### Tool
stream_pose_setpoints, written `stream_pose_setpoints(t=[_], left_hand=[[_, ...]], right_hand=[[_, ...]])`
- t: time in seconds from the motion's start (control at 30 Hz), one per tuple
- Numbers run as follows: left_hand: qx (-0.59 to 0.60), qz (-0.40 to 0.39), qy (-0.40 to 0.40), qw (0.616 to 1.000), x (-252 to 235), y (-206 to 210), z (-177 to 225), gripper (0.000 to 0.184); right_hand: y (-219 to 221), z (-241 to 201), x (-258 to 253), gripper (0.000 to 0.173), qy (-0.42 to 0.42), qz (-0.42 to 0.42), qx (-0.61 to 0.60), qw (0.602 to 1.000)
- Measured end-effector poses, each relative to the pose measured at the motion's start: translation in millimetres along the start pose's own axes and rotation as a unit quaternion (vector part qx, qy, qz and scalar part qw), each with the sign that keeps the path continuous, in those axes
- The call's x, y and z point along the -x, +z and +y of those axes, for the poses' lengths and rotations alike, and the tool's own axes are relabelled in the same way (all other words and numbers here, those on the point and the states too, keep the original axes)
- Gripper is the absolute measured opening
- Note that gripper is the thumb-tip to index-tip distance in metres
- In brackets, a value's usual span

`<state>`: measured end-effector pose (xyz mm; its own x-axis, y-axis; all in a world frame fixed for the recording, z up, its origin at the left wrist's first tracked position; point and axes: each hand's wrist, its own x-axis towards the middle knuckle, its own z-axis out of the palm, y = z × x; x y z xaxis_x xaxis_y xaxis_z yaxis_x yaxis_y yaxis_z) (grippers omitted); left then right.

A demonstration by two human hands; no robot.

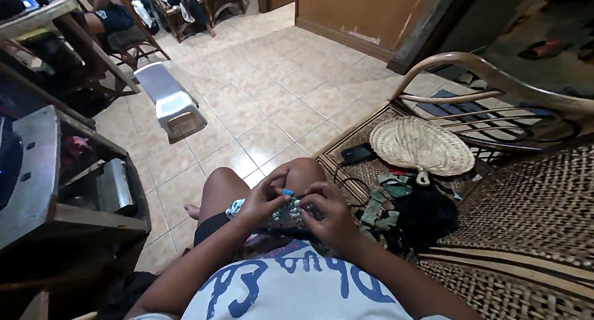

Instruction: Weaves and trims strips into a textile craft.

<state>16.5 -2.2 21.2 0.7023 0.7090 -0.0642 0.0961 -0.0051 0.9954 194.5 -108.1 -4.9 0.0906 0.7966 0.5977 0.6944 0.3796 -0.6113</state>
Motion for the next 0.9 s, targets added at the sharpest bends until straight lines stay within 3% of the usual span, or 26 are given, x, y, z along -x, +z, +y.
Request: stream_pose_setpoints(t=[0.17,0.37,0.63,0.8,0.9], left_hand=[[0.015,0.038,0.035,0.999,2.4,4.0,-4.0,0.056],[-0.009,0.07,0.053,0.996,4.6,4.5,-8.3,0.052],[0.003,0.089,0.061,0.994,5.6,6.5,-9.6,0.053],[0.03,0.063,0.026,0.997,3.9,-0.3,-4.8,0.048],[0.009,0.051,0.05,0.997,2.7,-1.3,-3.9,0.047]], right_hand=[[9.3,-3.2,-4.8,0.019,0.03,-0.009,0.046,0.998],[21.9,-1.1,-11.8,0.017,0.117,-0.024,-0.031,0.992],[28.8,4.1,-4.7,0.019,0.031,-0.012,-0.022,0.999],[4.5,14.6,-14.1,0.036,0.151,-0.08,-0.112,0.979],[-16.1,24.6,-26.7,0.045,0.192,-0.211,-0.088,0.954]])
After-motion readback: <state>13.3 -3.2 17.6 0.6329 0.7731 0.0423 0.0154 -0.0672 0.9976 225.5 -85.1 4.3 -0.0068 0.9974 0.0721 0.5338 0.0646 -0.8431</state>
